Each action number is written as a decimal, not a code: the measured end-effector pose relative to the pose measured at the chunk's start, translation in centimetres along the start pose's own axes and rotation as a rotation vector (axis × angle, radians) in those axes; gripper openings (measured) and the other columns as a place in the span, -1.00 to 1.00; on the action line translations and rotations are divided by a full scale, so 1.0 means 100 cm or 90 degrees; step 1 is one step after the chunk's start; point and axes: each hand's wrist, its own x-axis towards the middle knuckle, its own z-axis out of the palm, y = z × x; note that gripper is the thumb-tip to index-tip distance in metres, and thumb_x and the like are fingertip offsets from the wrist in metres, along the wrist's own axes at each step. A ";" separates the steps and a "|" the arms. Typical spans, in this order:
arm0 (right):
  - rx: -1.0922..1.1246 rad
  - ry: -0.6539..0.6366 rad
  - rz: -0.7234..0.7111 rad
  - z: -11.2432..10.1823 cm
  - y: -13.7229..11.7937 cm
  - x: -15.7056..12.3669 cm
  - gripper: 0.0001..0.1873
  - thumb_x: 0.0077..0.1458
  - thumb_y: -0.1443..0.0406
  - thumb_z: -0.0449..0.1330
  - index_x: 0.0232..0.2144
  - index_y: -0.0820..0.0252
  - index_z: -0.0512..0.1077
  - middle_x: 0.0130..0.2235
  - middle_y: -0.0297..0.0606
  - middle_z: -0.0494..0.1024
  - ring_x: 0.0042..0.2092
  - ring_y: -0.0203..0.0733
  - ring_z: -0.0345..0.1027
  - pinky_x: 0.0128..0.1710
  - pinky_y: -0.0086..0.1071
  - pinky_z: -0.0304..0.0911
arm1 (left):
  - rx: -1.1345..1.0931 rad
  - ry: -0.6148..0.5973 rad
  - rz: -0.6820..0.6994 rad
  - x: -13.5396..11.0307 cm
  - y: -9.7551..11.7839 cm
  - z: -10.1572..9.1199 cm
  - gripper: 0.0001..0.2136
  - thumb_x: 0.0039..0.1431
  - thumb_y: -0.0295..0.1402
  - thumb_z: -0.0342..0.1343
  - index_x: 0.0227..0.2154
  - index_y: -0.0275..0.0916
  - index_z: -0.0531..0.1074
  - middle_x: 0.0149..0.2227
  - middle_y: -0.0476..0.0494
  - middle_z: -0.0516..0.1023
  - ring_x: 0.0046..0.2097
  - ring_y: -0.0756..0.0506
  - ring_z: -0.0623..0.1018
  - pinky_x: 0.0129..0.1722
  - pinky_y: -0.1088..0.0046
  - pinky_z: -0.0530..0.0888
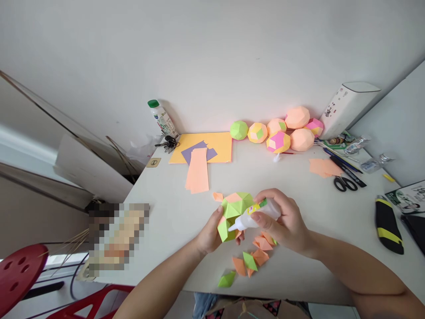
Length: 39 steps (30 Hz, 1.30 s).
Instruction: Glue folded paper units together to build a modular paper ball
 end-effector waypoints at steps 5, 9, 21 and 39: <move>0.023 0.041 0.069 -0.004 0.002 0.000 -0.82 0.15 0.14 0.14 -0.29 0.12 0.30 -0.50 -0.40 0.36 -0.63 -0.39 0.16 -0.69 -0.49 0.12 | -0.022 -0.025 0.013 0.001 -0.001 -0.001 -0.36 0.12 0.15 -0.21 -0.16 -0.38 0.41 -0.55 -0.18 0.50 -0.52 -0.10 0.50 -0.55 0.42 0.40; 0.097 0.065 0.113 -0.006 0.004 0.000 -0.78 0.17 0.11 0.11 -0.27 0.13 0.30 -0.48 -0.42 0.29 -0.62 -0.42 0.13 -0.69 -0.52 0.10 | -0.072 -0.045 0.023 -0.001 -0.002 -0.005 -0.31 0.10 0.19 -0.25 -0.14 -0.38 0.40 -0.57 -0.16 0.49 -0.54 -0.11 0.50 -0.60 0.43 0.36; 0.010 0.134 -0.032 -0.006 0.002 -0.004 -0.80 0.15 0.14 0.12 -0.28 0.13 0.32 -0.39 -0.31 0.35 -0.51 -0.33 0.22 -0.60 -0.47 0.21 | -0.093 -0.110 0.087 -0.001 -0.001 -0.006 -0.22 -0.03 0.30 -0.27 -0.18 -0.36 0.43 -0.61 -0.10 0.40 -0.64 -0.02 0.35 -0.66 0.46 0.27; -0.107 0.073 -0.176 0.002 -0.009 -0.011 -0.77 0.01 0.33 0.23 -0.23 0.15 0.33 -0.61 -0.40 0.43 -0.64 -0.28 0.31 -0.70 -0.46 0.19 | 0.091 -0.028 0.176 -0.005 -0.007 -0.004 -0.33 0.10 0.15 -0.10 0.10 -0.27 0.22 -0.13 -0.32 0.52 -0.21 -0.20 0.54 -0.30 0.30 0.46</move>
